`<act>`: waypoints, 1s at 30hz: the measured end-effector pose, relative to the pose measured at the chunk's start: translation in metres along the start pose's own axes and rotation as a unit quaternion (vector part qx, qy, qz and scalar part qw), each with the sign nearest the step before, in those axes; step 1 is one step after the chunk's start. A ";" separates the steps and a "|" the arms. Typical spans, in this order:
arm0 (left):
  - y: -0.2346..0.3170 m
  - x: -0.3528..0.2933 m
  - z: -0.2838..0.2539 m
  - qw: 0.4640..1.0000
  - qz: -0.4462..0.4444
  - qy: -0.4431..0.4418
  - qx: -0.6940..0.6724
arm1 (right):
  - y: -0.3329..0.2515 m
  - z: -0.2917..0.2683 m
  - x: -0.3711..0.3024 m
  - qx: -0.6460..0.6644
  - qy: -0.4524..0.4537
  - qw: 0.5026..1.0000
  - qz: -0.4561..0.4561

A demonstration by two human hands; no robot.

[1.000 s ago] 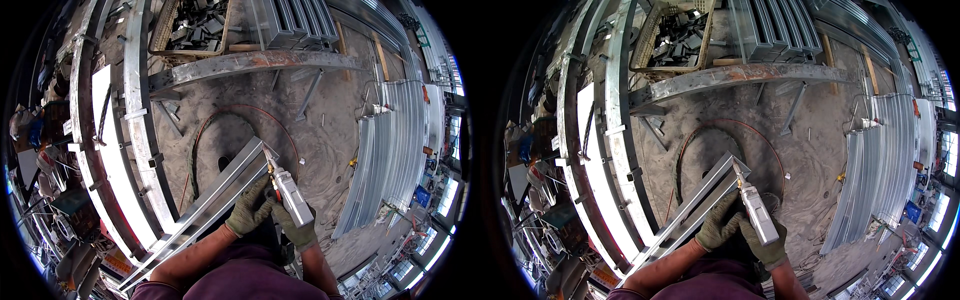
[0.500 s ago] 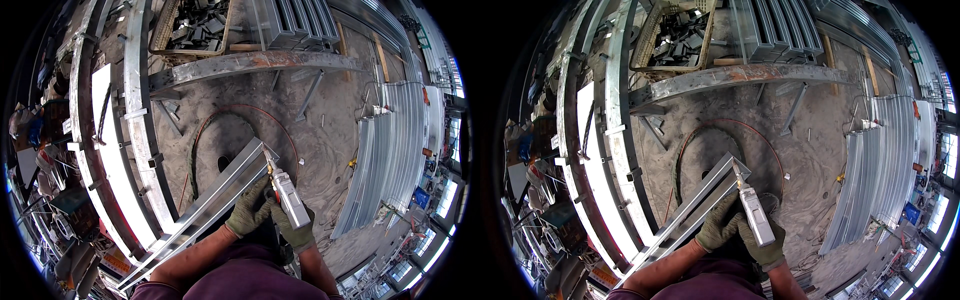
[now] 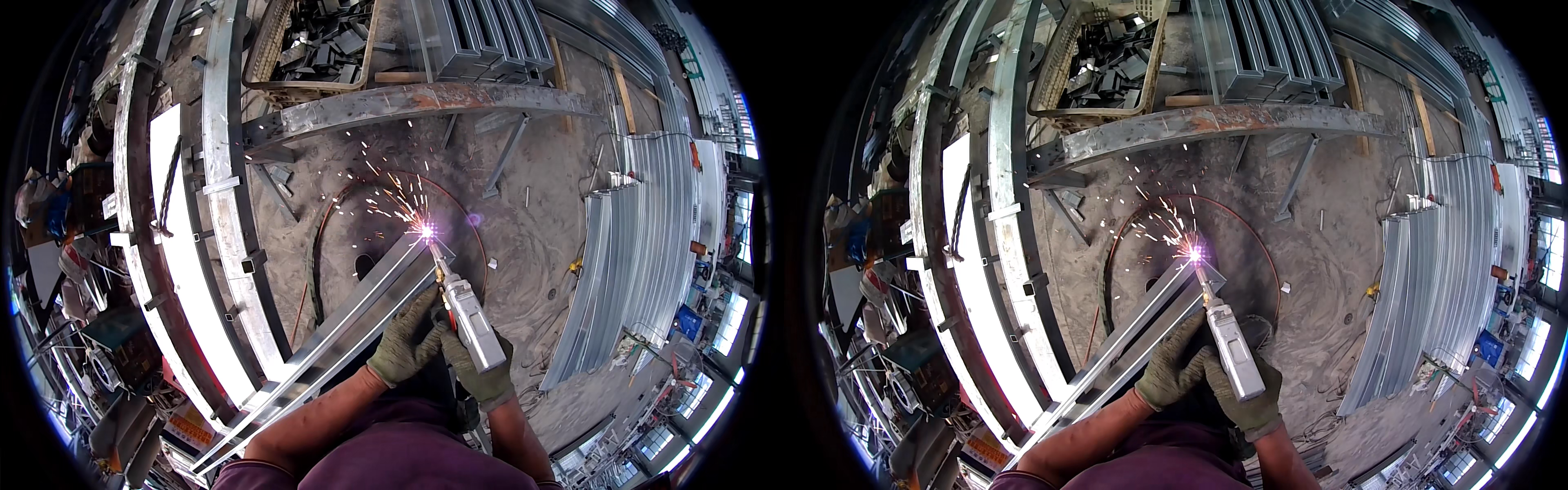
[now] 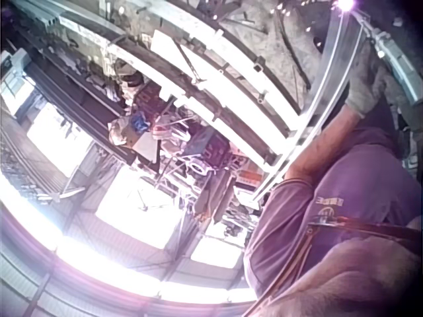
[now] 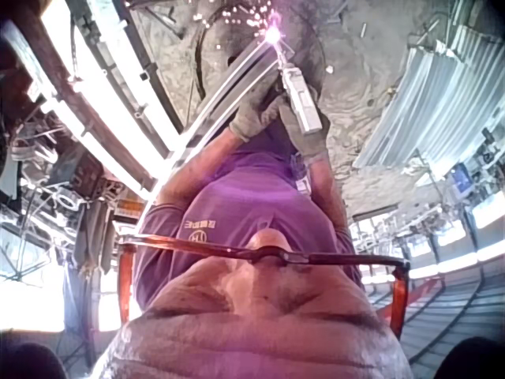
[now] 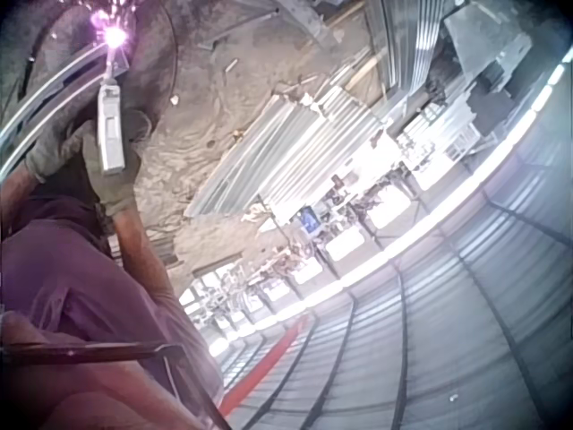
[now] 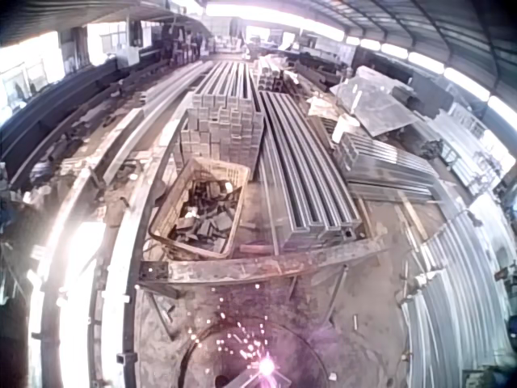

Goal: The person welds seams on a rectangular metal frame using a handheld welding torch, then repositions the frame to weld additional joints. The person wears gloves and a head-mounted camera, and the workspace contains metal stock and tools.

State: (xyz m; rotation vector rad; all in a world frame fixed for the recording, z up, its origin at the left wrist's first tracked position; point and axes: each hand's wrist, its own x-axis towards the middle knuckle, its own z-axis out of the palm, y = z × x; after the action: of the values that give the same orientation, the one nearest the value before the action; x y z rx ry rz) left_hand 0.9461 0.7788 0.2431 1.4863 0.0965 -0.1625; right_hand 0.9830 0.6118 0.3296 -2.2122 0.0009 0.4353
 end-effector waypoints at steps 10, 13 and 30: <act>0.003 0.001 -0.001 1.000 -0.002 -0.003 -0.014 | 0.004 -0.002 -0.004 -0.017 -0.012 1.000 0.002; 0.004 0.001 0.000 1.000 -0.002 0.000 -0.003 | 0.005 -0.004 -0.003 -0.056 -0.014 0.998 -0.037; 0.005 -0.001 0.001 1.000 -0.008 0.018 0.002 | 0.002 -0.009 -0.007 -0.035 -0.033 0.999 0.025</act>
State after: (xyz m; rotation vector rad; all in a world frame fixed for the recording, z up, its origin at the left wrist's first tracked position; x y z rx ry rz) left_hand 0.9459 0.7778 0.2480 1.4938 0.1370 -0.1503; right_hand 0.9786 0.6025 0.3360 -2.2700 0.0067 0.5430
